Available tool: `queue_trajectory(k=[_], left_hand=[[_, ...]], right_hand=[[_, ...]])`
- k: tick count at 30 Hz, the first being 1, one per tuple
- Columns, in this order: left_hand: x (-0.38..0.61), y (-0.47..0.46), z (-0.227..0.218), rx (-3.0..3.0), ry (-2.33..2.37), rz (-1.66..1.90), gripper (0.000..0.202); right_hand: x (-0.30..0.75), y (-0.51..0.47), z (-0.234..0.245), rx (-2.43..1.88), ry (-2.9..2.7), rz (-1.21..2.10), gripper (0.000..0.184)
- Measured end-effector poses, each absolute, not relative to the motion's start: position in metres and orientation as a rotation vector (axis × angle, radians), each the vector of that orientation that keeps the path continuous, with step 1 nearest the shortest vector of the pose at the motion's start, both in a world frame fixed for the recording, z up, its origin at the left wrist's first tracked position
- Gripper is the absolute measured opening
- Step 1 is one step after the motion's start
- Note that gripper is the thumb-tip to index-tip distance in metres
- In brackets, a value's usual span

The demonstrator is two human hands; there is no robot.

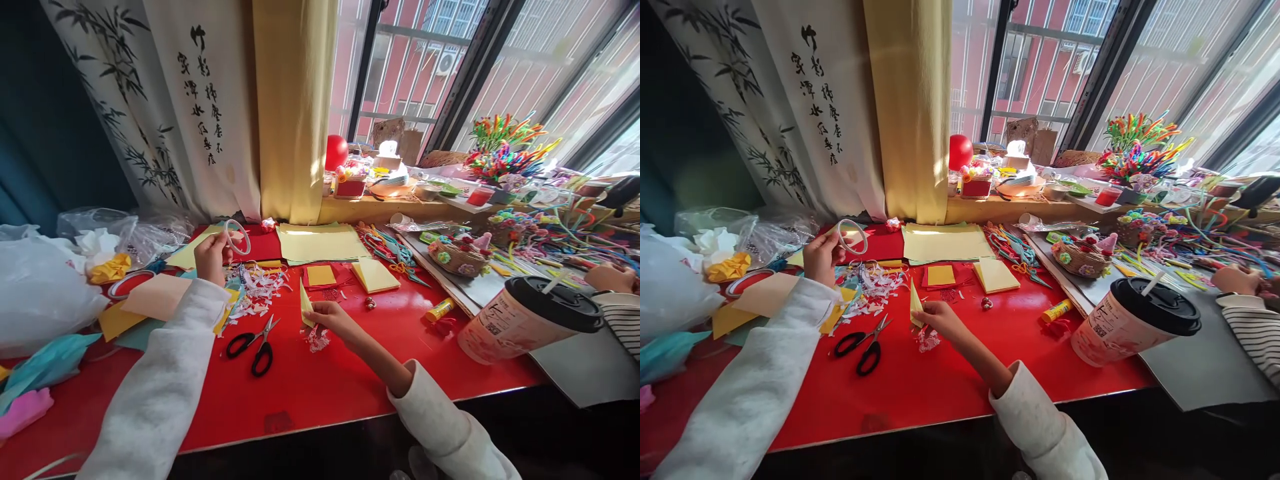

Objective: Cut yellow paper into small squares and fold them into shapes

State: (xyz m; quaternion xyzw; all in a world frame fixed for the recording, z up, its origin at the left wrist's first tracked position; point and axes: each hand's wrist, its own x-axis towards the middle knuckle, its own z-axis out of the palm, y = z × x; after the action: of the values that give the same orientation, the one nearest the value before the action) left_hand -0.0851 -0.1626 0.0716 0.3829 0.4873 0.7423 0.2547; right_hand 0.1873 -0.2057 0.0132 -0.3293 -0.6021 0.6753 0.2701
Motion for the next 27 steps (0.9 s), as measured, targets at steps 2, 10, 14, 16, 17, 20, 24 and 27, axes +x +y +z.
queue_trajectory(k=[2, 10, 14, 16, 17, 20, 24, 27], left_hand=[[-0.077, -0.171, 0.075, 0.93, 1.24, 2.086, 0.024], [-0.042, -0.197, 0.078, 0.66, 1.055, 1.649, 0.008], [-0.017, -0.209, 0.073, 0.654, 1.04, 1.488, 0.012], [-0.006, -0.214, 0.069, 0.73, 0.997, 1.446, 0.014], [-0.002, -0.216, 0.067, 0.814, 0.994, 1.436, 0.016], [0.009, -0.221, 0.062, 1.158, 1.084, 1.349, 0.033], [0.019, -0.227, 0.06, 1.512, 1.095, 1.099, 0.034], [0.022, -0.229, 0.062, 1.583, 0.968, 1.015, 0.022]], right_hand=[[0.189, -0.206, 0.015, -0.828, -1.584, 1.794, 0.036], [0.186, -0.185, 0.052, -0.502, -2.004, 1.289, 0.022], [0.172, -0.186, 0.052, -0.402, -2.224, 1.035, 0.019], [0.171, -0.19, 0.047, -0.443, -2.152, 1.207, 0.022], [0.172, -0.192, 0.045, -0.452, -2.059, 1.344, 0.023], [0.178, -0.193, 0.042, -0.427, -1.621, 1.699, 0.023], [0.185, -0.191, 0.046, -0.35, -1.248, 1.791, 0.02], [0.188, -0.191, 0.05, -0.261, -1.21, 1.804, 0.015]])
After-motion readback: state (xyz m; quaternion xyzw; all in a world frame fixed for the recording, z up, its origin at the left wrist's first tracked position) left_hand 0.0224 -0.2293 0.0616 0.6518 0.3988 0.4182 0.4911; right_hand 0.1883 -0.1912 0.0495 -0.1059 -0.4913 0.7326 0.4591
